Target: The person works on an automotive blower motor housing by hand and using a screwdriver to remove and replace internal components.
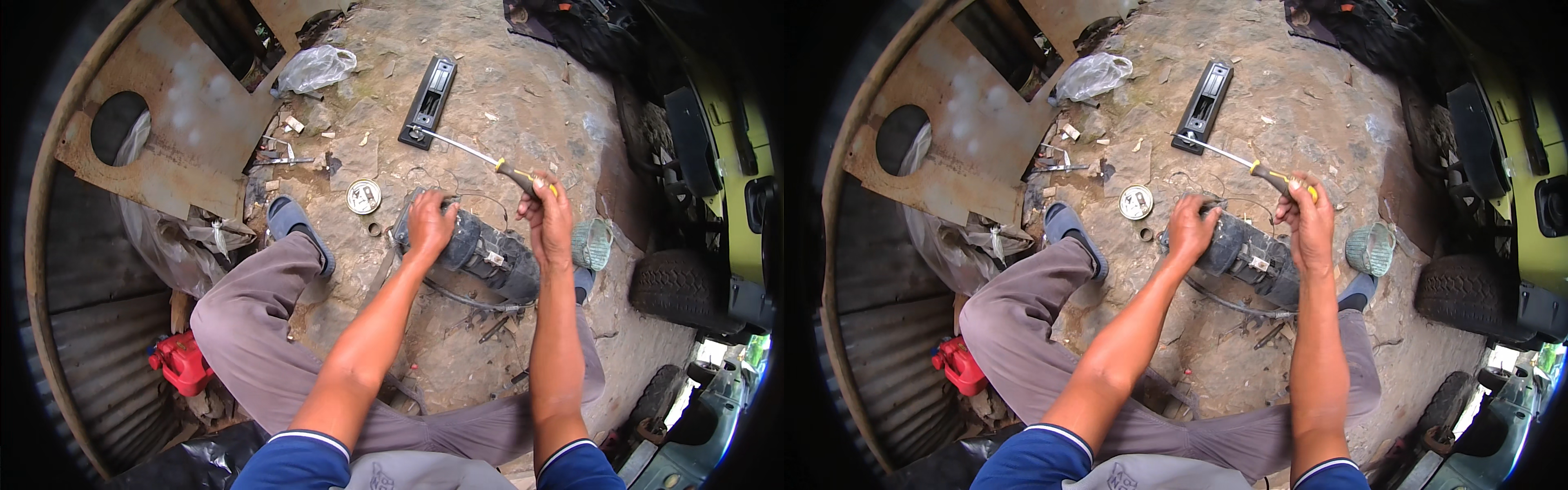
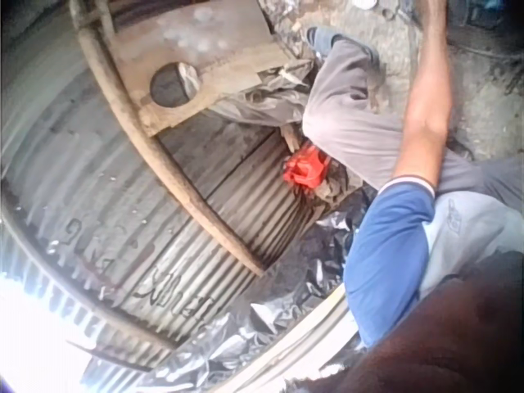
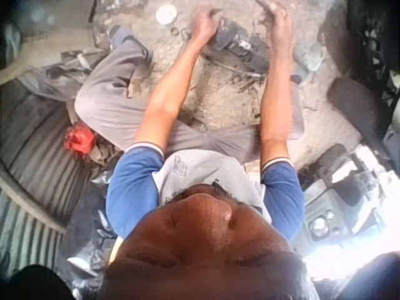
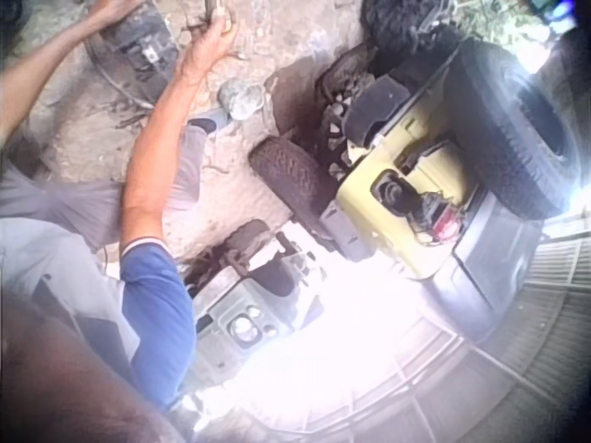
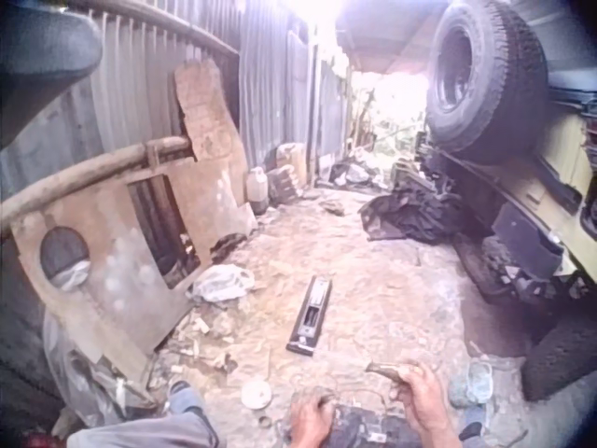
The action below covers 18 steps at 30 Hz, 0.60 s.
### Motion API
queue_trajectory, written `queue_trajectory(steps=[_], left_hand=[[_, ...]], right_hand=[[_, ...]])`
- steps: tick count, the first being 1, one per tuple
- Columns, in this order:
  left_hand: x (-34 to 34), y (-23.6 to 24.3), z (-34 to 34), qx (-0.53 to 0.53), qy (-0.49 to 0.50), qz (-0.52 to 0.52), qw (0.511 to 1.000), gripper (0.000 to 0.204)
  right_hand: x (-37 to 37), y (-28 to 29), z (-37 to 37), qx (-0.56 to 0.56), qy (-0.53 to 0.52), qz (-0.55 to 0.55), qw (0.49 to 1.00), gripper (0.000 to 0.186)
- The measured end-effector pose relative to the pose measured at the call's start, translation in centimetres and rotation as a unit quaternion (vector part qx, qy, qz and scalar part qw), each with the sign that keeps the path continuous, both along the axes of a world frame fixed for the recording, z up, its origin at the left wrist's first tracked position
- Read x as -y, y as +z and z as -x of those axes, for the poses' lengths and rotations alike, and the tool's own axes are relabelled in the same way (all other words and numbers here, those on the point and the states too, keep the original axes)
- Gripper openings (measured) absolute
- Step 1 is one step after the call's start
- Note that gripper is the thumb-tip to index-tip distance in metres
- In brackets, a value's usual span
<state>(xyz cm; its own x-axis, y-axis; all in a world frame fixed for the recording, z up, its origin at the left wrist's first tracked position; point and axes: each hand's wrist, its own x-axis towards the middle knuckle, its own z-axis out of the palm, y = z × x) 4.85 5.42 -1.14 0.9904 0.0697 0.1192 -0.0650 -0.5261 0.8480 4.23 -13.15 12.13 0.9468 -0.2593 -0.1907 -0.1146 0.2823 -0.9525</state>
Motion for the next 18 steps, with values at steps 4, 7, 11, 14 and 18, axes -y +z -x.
queue_trajectory(steps=[4, 7, 11, 14, 18], left_hand=[[-1.0, -1.6, -0.5, -0.089, 0.002, 0.177, 0.980, 0.023], [-1.7, -2.1, -0.4, -0.150, -0.006, 0.235, 0.960, 0.026], [-2.5, -2.8, -0.4, -0.202, -0.014, 0.289, 0.936, 0.028], [-2.4, -1.1, -0.6, -0.247, -0.033, 0.327, 0.911, 0.029], [-3.4, -1.3, -0.8, -0.255, -0.045, 0.343, 0.903, 0.027]], right_hand=[[-0.3, -5.0, 3.7, -0.056, -0.053, -0.169, 0.983, 0.034], [-1.7, -6.9, 5.6, -0.074, -0.088, -0.260, 0.959, 0.034], [-3.7, -7.9, 4.9, -0.068, -0.093, -0.326, 0.938, 0.031], [-5.6, -8.5, 4.5, -0.081, -0.097, -0.331, 0.935, 0.028], [-7.3, -9.2, 4.8, -0.086, -0.078, -0.326, 0.938, 0.026]])
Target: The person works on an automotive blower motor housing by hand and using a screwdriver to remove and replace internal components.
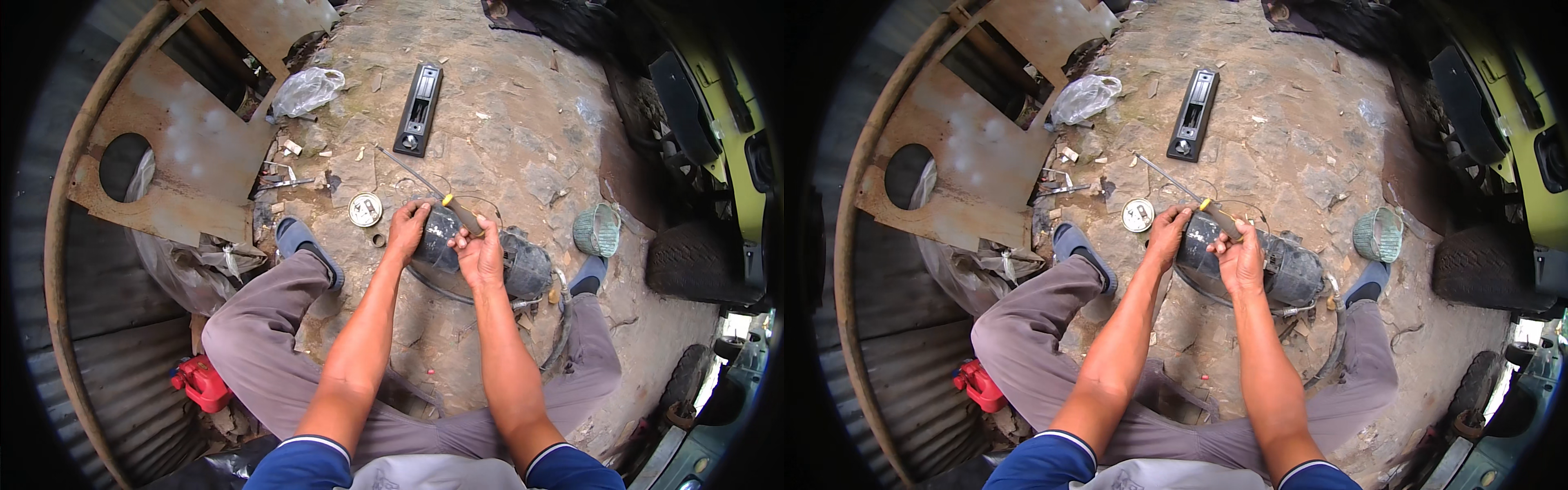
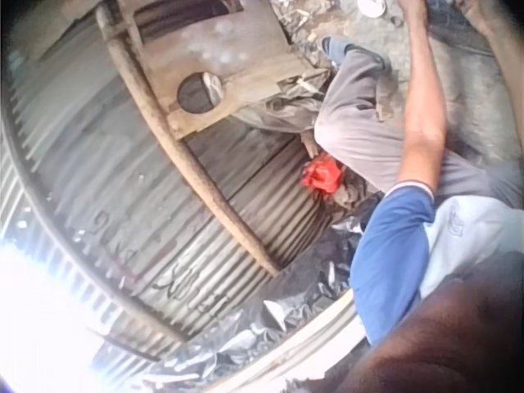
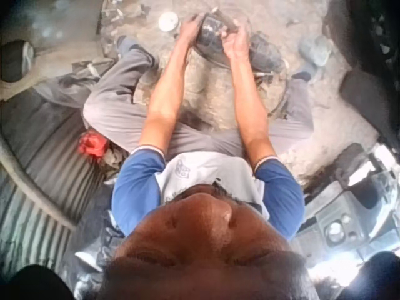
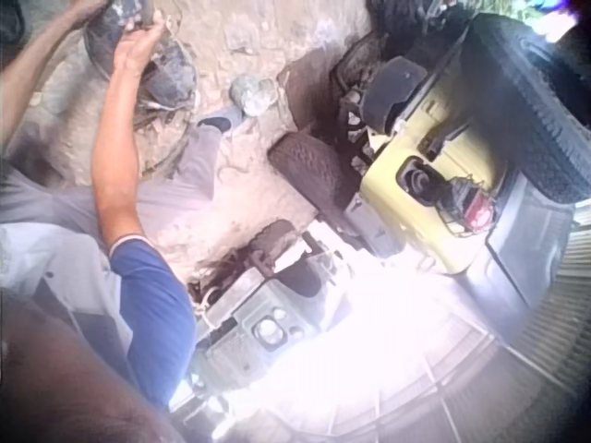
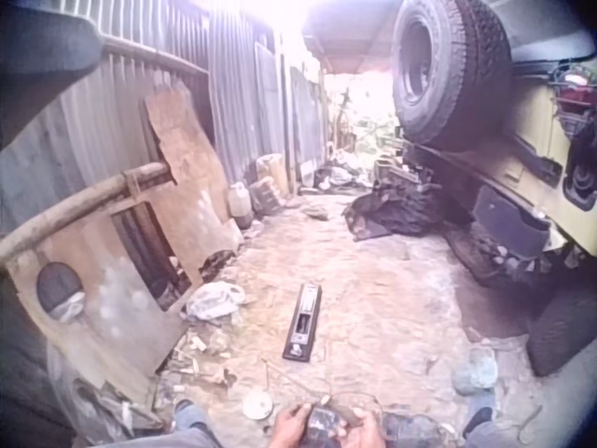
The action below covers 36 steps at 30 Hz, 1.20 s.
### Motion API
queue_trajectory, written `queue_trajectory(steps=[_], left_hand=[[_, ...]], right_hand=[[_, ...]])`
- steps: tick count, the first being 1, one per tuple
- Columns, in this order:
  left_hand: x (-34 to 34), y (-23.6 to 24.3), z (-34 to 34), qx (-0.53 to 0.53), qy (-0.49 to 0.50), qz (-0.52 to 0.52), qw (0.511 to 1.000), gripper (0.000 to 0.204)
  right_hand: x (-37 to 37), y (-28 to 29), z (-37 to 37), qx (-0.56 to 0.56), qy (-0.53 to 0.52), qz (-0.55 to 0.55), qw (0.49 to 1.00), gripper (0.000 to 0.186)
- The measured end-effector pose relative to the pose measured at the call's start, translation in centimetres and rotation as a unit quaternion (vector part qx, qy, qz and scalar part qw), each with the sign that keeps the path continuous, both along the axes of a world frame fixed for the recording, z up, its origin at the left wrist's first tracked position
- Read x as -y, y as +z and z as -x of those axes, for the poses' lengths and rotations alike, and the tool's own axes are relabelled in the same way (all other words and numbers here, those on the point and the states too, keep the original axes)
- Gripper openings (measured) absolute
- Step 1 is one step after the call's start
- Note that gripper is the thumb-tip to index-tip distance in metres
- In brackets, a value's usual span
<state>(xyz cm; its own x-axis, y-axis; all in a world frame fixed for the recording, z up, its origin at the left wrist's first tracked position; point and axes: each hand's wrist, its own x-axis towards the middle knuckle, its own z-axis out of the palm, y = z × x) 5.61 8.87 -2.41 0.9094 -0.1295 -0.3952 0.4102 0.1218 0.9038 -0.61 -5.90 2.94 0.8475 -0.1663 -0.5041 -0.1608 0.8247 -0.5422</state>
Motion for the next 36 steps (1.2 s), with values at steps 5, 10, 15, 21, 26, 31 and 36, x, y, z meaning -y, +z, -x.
queue_trajectory(steps=[5, 10, 15, 21, 26, 31, 36], left_hand=[[-2.0, 0.3, -1.1, -0.032, -0.030, 0.054, 0.998, 0.024], [-7.7, 2.0, -4.3, -0.079, 0.050, 0.060, 0.994, 0.035], [-9.7, 4.5, -5.7, 0.012, 0.117, 0.233, 0.965, 0.051], [-9.3, 4.0, -6.7, 0.035, 0.114, 0.241, 0.963, 0.034], [-9.1, 2.4, -7.7, 0.017, 0.151, 0.248, 0.957, 0.017], [-12.0, -1.3, -9.0, -0.013, 0.266, 0.159, 0.951, 0.018], [-13.3, -11.6, -5.4, -0.142, 0.226, -0.089, 0.960, 0.017]], right_hand=[[0.1, -0.5, -0.2, -0.018, 0.024, 0.015, 0.999, 0.027], [0.3, -0.5, -0.1, -0.022, 0.037, 0.029, 0.999, 0.028], [-0.1, 0.0, -0.2, -0.039, 0.042, 0.055, 0.997, 0.027], [-0.2, -0.2, -0.1, -0.032, 0.049, 0.068, 0.996, 0.027], [-0.1, -0.3, -0.1, -0.029, 0.053, 0.086, 0.994, 0.027], [-0.3, -0.3, 0.0, -0.029, 0.046, 0.091, 0.994, 0.031], [-0.3, -0.6, 0.0, -0.023, 0.053, 0.080, 0.995, 0.035]])
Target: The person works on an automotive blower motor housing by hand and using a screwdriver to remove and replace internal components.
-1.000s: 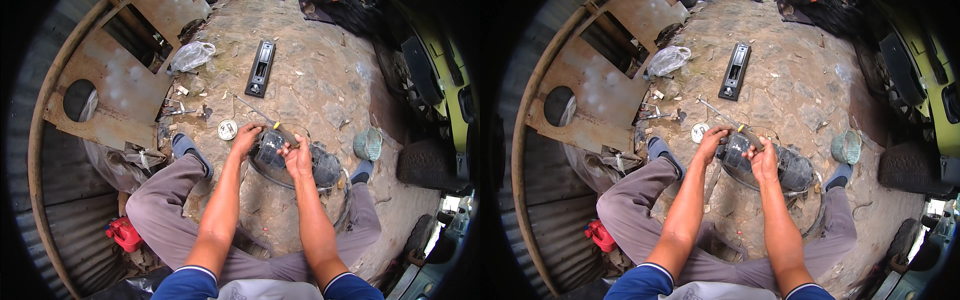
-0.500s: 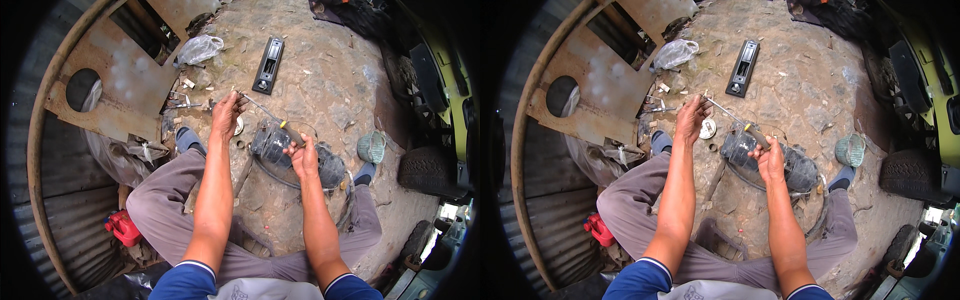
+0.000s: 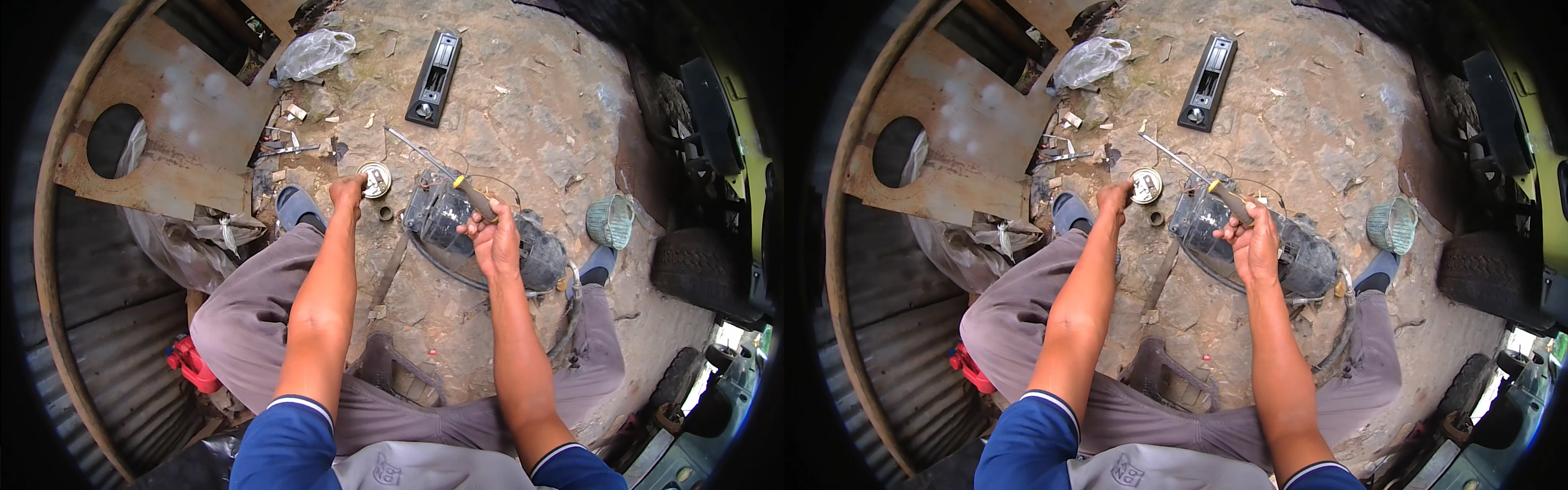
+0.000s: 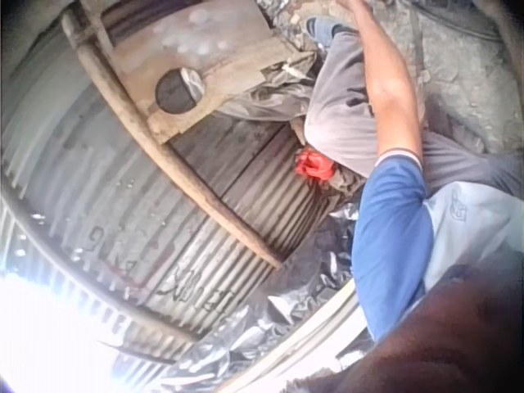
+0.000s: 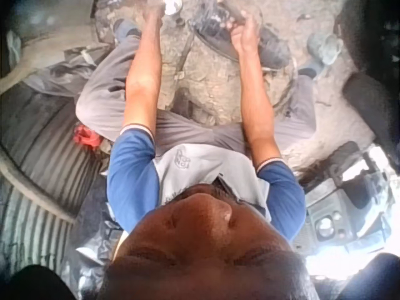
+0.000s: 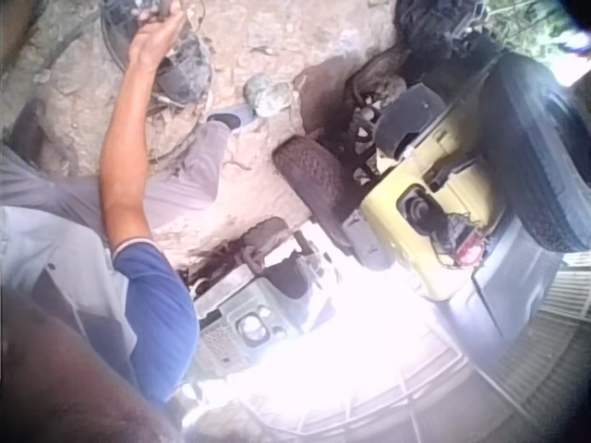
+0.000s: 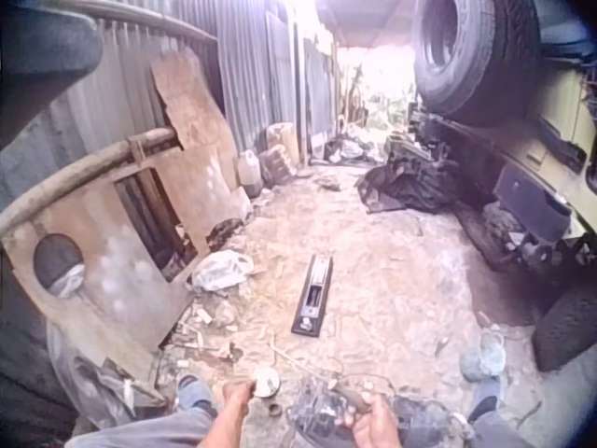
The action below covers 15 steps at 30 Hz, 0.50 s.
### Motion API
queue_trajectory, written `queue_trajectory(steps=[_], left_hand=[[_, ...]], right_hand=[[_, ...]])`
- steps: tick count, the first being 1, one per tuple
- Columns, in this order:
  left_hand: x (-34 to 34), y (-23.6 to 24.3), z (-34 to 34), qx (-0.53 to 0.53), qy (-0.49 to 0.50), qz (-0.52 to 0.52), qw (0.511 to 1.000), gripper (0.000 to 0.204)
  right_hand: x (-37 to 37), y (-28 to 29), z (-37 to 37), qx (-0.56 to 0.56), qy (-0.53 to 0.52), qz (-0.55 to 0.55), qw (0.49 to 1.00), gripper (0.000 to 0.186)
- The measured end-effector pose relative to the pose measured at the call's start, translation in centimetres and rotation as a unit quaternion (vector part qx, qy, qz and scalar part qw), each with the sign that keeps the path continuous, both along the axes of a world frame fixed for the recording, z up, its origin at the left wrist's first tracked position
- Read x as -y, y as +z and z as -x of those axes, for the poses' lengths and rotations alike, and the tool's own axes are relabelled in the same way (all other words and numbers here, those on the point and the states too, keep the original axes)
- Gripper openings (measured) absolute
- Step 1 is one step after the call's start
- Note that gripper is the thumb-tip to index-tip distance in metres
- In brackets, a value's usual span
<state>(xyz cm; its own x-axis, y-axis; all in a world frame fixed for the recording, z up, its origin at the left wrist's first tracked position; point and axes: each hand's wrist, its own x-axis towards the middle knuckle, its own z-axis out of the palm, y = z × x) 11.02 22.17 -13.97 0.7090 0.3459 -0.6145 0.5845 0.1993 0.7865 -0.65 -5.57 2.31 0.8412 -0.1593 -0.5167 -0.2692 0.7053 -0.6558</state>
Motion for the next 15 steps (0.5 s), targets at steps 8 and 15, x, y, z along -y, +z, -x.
queue_trajectory(steps=[8, 15], left_hand=[[-1.3, -9.2, 2.0, -0.017, -0.120, -0.265, 0.957, 0.020], [-0.2, -9.6, -1.4, -0.046, -0.148, -0.284, 0.946, 0.028]], right_hand=[[-0.6, 0.7, 0.4, -0.011, 0.006, 0.021, 1.000, 0.032], [-0.8, 0.5, 0.8, -0.006, 0.003, 0.024, 1.000, 0.030]])
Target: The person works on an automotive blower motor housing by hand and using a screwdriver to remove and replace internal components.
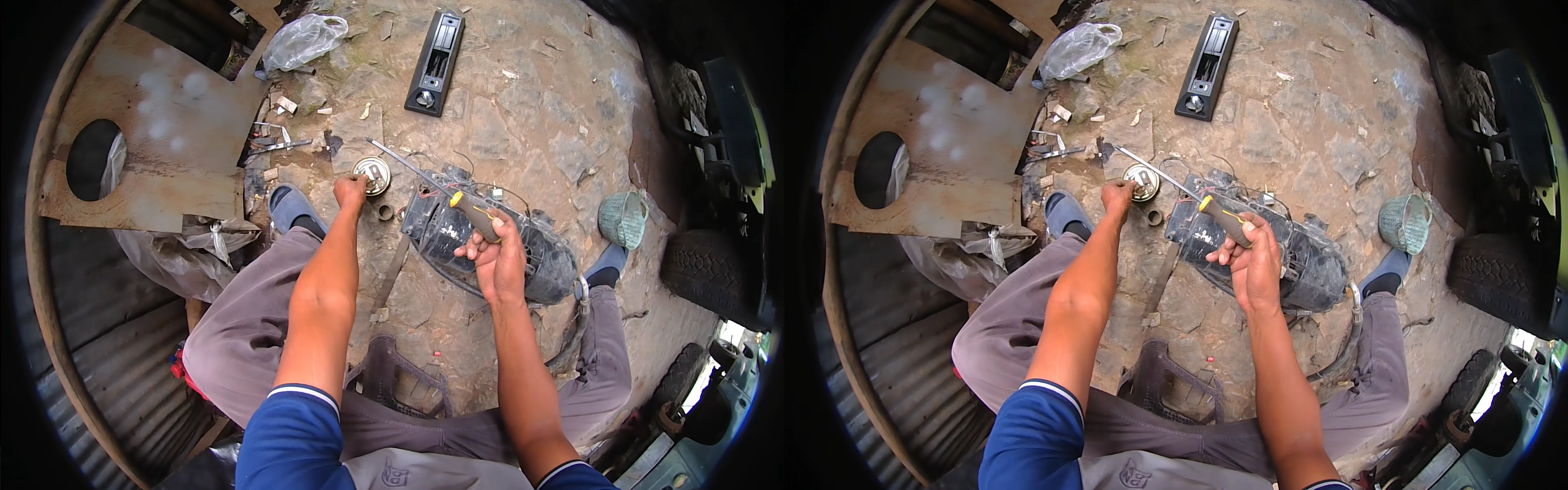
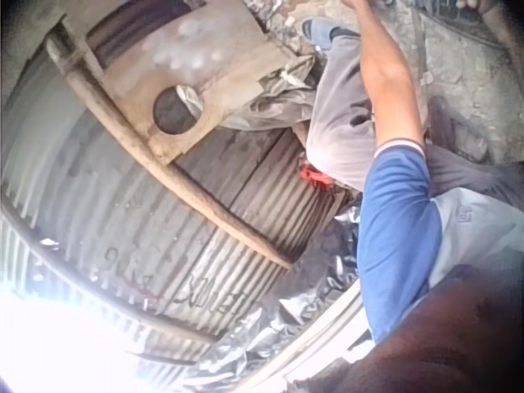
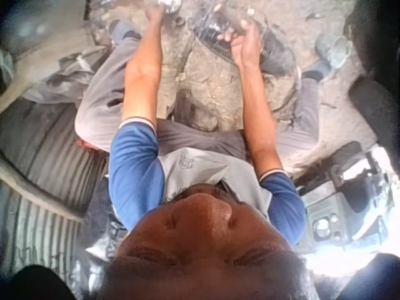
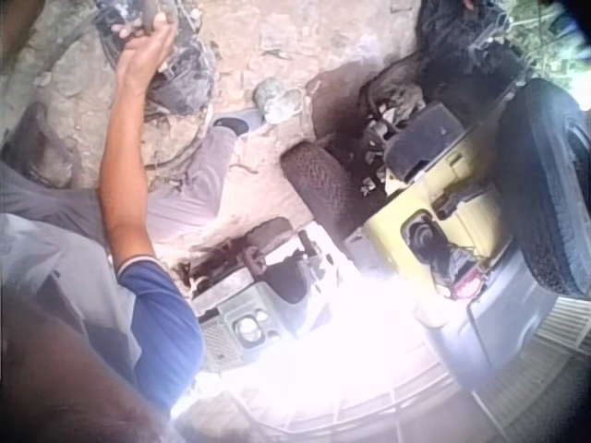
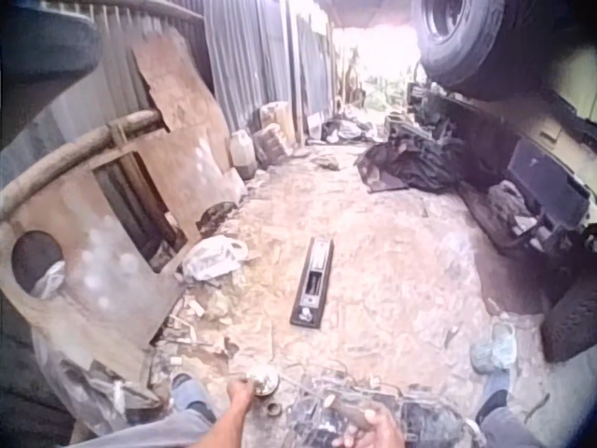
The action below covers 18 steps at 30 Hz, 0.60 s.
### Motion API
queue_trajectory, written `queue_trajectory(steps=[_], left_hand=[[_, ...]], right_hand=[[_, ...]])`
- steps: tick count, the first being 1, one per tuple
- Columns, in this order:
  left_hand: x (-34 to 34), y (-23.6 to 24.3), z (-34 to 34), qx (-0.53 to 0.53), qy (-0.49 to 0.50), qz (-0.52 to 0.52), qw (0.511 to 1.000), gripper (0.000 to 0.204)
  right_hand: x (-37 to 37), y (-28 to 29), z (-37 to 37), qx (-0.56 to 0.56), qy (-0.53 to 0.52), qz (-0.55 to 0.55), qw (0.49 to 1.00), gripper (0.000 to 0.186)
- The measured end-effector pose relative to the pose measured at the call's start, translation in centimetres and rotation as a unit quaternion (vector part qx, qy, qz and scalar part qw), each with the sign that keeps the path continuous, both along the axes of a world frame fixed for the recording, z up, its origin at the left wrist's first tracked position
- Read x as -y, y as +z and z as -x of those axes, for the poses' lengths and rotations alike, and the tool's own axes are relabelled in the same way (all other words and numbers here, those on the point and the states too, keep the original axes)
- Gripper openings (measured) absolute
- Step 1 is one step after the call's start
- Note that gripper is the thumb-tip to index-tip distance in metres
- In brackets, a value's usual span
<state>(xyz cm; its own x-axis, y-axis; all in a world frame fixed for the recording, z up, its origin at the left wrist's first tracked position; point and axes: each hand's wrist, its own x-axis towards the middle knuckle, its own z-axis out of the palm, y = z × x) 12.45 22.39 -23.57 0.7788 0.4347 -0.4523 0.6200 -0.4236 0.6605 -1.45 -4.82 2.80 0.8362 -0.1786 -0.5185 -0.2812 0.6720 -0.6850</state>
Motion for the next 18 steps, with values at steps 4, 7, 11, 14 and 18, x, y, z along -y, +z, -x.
queue_trajectory(steps=[4, 7, 11, 14, 18], left_hand=[[0.2, -0.1, -0.7, 0.003, -0.023, 0.006, 1.000, 0.028], [0.0, -0.3, -0.8, 0.001, -0.037, 0.008, 0.999, 0.027], [-0.5, -0.2, -0.4, -0.017, -0.025, 0.005, 1.000, 0.026], [-0.3, 0.9, 0.1, -0.016, 0.082, 0.105, 0.991, 0.026], [-0.9, 5.1, 1.6, -0.002, 0.265, 0.237, 0.935, 0.029]], right_hand=[[-0.1, -0.2, 0.1, -0.007, -0.006, -0.002, 1.000, 0.030], [-0.1, -0.1, 0.0, -0.008, -0.006, -0.002, 1.000, 0.031], [-0.2, 0.1, -0.1, -0.006, -0.005, -0.008, 1.000, 0.031], [-0.1, 0.0, -0.2, -0.002, -0.008, -0.006, 1.000, 0.030], [-0.2, 0.0, 0.1, 0.006, -0.013, -0.004, 1.000, 0.029]])
